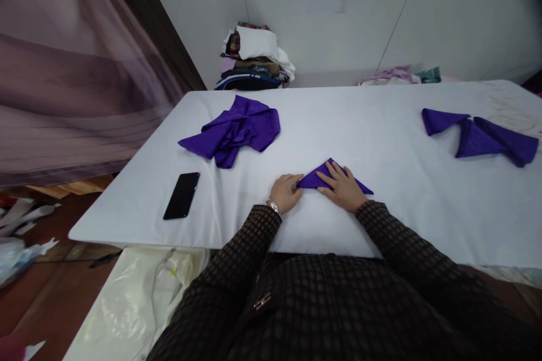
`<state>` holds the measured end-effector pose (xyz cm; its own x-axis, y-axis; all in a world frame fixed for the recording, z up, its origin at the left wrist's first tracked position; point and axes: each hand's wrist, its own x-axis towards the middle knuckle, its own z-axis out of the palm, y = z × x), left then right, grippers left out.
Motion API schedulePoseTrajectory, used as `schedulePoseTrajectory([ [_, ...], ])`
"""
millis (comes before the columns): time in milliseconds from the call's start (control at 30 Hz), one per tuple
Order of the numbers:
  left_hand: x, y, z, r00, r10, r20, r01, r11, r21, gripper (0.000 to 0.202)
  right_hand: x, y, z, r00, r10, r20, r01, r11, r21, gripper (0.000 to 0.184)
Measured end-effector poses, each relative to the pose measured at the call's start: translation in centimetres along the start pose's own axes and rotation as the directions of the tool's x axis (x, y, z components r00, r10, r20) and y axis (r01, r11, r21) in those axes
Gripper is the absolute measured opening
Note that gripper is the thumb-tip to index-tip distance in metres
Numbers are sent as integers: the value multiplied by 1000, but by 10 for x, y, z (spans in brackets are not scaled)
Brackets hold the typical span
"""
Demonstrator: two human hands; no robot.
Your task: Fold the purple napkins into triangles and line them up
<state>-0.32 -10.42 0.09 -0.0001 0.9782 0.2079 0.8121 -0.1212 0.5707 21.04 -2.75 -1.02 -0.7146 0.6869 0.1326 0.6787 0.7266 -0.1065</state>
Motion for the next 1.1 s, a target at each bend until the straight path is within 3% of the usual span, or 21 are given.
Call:
schedulePoseTrajectory([
  [367, 1, -4, 5, 997, -21, -70, 12, 992, -125, 29, 0, 0, 0, 1000, -13, -5, 13, 1000, -2, 58],
  [533, 2, 7, -1, 989, -145, -27, 138, 977, -162, 30, 0, -2, -3, 1000, -14, 1, 14, 1000, -1, 58],
  [833, 18, 22, 6, 964, -260, -56, 261, 965, 10, 20, -1, -1, -1, 1000, -7, -12, 7, 1000, 5, 62],
  [1100, 23, 24, 5, 955, -296, -15, 295, 955, -11, 22, -1, -2, -4, 1000, -5, -5, 5, 1000, 9, 65],
])
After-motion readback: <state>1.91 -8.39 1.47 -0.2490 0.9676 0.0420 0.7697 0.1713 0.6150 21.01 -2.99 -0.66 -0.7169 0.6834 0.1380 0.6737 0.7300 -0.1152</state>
